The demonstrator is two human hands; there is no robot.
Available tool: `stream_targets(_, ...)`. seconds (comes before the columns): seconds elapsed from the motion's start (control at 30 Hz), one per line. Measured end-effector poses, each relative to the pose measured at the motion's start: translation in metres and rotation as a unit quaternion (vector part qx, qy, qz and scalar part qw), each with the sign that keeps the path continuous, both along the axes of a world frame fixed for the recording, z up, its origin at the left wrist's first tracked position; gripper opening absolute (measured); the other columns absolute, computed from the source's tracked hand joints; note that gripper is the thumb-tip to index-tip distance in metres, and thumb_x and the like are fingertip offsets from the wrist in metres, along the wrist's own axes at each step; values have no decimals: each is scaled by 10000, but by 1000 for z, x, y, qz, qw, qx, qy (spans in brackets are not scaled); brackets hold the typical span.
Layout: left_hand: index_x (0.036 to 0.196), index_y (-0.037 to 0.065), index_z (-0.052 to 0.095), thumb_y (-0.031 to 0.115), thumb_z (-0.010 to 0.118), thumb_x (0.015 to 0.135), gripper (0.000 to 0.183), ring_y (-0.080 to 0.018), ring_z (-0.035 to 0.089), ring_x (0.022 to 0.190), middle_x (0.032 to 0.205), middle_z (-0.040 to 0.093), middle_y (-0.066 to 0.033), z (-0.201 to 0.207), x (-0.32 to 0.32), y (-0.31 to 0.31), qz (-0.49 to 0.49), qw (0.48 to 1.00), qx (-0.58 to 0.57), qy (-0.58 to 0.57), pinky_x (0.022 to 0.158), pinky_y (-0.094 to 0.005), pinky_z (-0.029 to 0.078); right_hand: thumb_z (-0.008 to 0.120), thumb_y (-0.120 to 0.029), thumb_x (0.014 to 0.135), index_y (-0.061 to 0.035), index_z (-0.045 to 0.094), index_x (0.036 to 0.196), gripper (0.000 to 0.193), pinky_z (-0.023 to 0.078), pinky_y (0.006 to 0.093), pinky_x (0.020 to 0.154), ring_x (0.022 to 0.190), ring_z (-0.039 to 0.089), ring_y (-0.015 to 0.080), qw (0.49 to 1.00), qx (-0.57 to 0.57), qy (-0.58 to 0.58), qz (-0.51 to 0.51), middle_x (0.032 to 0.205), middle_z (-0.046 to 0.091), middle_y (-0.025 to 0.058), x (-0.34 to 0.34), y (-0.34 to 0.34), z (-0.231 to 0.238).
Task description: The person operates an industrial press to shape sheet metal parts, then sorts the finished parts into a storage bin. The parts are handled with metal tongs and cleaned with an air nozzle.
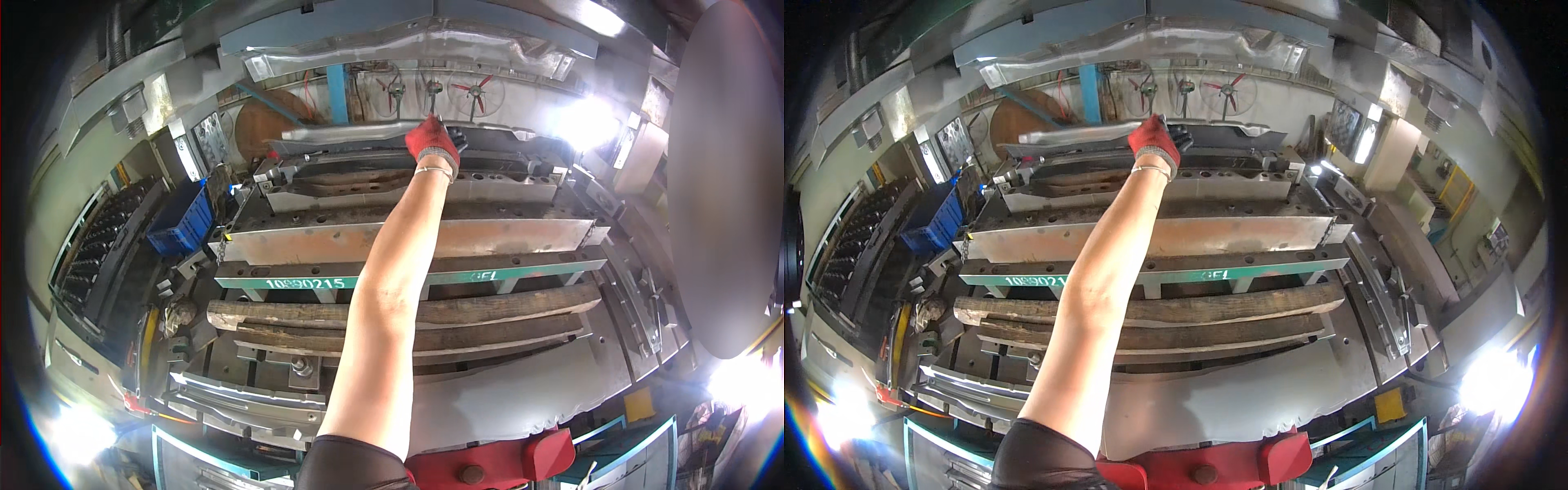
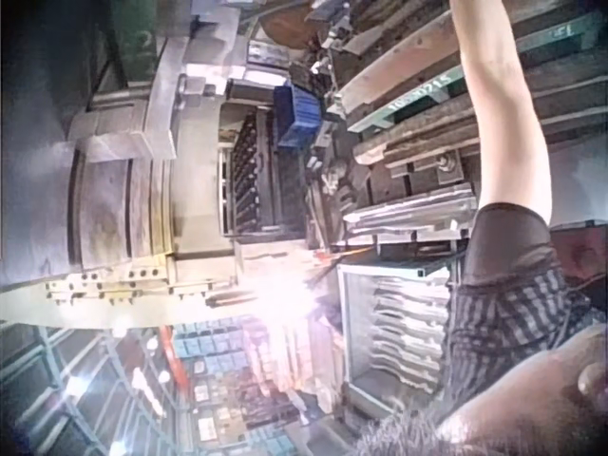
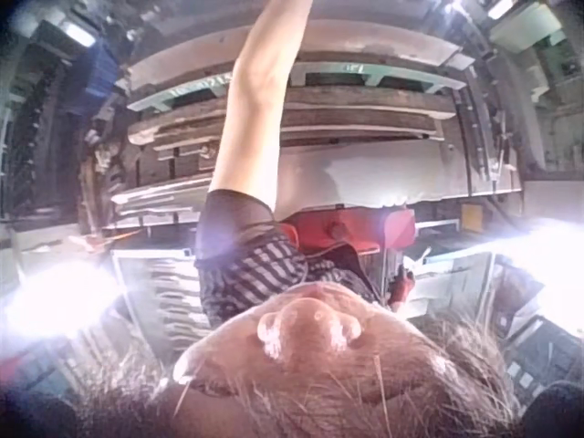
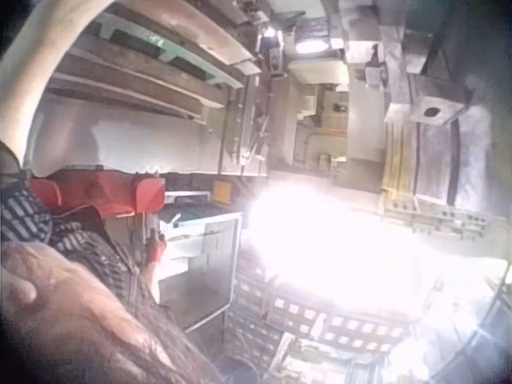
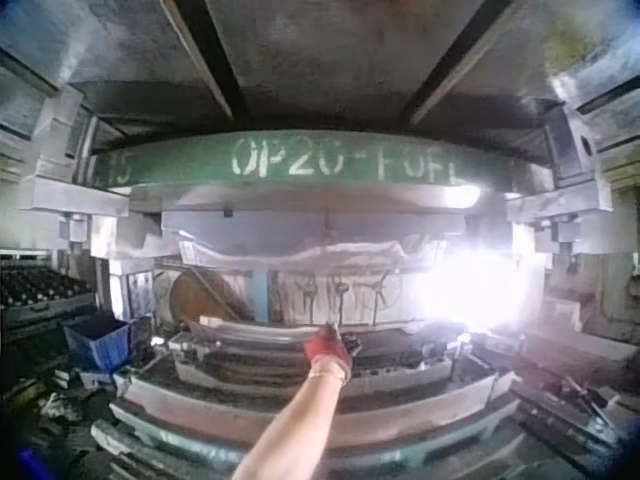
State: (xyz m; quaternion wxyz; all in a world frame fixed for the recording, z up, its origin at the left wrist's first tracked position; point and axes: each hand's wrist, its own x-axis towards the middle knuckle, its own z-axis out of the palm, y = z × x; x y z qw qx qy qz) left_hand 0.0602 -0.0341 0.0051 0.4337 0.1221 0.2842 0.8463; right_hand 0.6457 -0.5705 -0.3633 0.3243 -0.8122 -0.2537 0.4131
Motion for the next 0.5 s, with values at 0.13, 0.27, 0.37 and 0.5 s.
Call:
stream_targets(0.13, 970, -81, 584, 187, 596, 848, 294, -224, 557, 816, 914, 635, -126, 11, -6, -31, 111, 985, -53, 117, 795, -323, 433, 601, -189, 805, -85, 611, 965, 192, 443, 312, 473, 589, 569, 186, 996, 40, -69, 49, 734, 591, 108, -7, 29, 36)
stream_targets(0.27, 1014, -45, 605, 168, 688, 782, 326, -161, 511, 858, 1007, 607, -54, -48, -93, -59, 49, 984, 136, 102, 789, -328, 430, 595, -125, 817, 19, 517, 1168, 387, 347, 259, 389, 433, 426, 82, 976, 212, 40, -21, 611, 552, 28, 7, 87, 13)
stream_targets(0.37, 834, 10, 578, 283, 560, 871, 276, -285, 609, 860, 887, 615, -155, -32, -6, -244, -50, 980, 111, 159, 842, -388, 480, 553, -31, 818, 29, 445, 1257, 456, 442, 280, 790, 907, 539, 151, 951, 297, -14, 83, 1107, 572, 99, 6, 106, 51)
stream_targets(0.5, 1052, 107, 559, 314, 454, 913, 271, -319, 625, 859, 949, 635, -136, -79, -81, -413, -78, 985, 57, 140, 578, -278, 529, 587, -44, 788, -4, 438, 1265, 502, 464, 295, 794, 925, 599, 221, 866, 277, -199, 365, 1110, 588, 167, -52, 154, 121)
